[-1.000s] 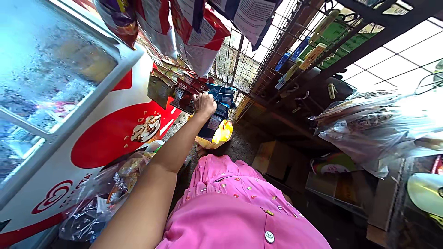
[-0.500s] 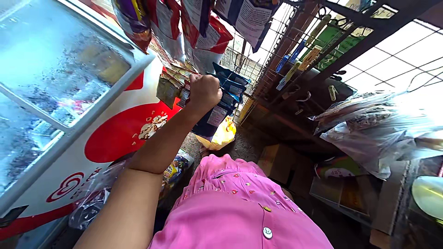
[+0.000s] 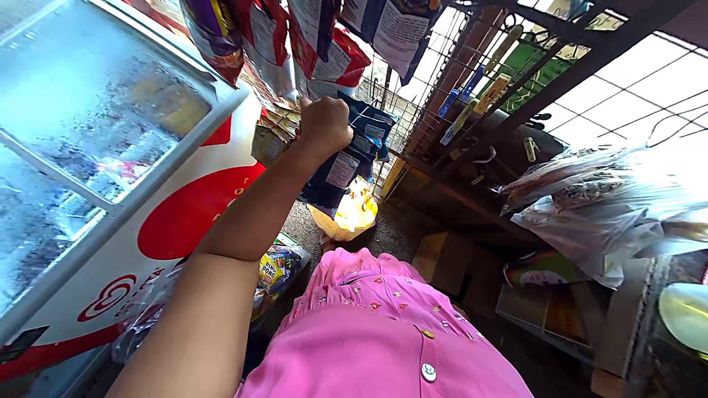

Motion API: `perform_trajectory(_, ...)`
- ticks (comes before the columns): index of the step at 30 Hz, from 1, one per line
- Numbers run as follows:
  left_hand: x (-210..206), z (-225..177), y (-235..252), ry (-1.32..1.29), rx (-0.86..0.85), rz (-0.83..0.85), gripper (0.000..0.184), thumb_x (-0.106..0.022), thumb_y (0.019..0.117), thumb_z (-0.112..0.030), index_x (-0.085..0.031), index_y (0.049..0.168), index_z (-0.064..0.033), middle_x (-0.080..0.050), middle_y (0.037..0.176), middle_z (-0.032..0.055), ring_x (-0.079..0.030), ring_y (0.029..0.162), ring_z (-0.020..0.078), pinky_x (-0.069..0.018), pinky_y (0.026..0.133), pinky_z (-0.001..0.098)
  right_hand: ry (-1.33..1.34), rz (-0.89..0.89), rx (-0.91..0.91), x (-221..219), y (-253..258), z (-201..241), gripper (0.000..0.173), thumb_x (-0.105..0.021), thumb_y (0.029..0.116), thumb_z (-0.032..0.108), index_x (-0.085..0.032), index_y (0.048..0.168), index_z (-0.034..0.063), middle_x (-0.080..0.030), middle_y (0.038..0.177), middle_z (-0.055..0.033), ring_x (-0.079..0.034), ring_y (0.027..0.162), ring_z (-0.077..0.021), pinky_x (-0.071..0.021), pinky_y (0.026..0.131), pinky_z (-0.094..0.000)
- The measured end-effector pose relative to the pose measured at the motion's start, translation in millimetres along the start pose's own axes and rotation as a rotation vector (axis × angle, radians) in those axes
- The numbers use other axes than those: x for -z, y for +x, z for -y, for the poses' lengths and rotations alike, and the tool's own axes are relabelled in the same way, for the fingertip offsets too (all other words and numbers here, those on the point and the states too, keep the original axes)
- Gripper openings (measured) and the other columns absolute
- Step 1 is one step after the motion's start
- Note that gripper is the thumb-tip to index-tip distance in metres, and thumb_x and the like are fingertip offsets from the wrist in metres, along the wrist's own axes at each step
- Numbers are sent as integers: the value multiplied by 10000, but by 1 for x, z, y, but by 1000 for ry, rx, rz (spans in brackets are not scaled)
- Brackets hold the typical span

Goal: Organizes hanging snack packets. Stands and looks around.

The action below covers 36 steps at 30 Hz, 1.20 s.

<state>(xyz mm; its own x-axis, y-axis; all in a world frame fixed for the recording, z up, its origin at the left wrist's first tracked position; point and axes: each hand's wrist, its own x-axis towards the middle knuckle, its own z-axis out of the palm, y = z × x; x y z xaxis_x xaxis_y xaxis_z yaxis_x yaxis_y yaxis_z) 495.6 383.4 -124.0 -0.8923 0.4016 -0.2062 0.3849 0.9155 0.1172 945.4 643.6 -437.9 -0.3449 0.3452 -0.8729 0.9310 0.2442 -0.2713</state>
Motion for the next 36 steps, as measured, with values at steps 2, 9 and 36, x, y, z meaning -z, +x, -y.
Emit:
perform_trajectory(2, 1, -7, 6, 44, 17, 24, 206, -638, 936, -194, -718, 987, -11, -701, 1082, 246, -632, 1127, 443, -362, 1010, 691, 12, -16, 6, -1, 4, -2, 345, -604, 1047, 181, -627, 1314, -37, -679, 1218, -260, -664, 1112, -363, -493, 1008, -504)
perform_trajectory(9, -16, -6, 20, 90, 30, 120, 193, -640, 938, -179, -723, 1005, -19, -702, 1127, 233, -636, 1148, 426, -364, 1046, 680, 43, -46, 67, -2, -1, 5, 351, -605, 1045, 183, -624, 1303, -54, -681, 1170, -270, -694, 982, -335, -550, 898, -459)
perform_trajectory(36, 53, -15, -7, 56, -68, 11, 226, -655, 924, -173, -702, 1004, 34, -664, 1142, 288, -591, 1168, 487, -343, 1016, 729, -34, -72, 97, 0, 0, 8, 330, -615, 1039, 186, -652, 1280, -37, -688, 1204, -256, -658, 1134, -349, -488, 1012, -502)
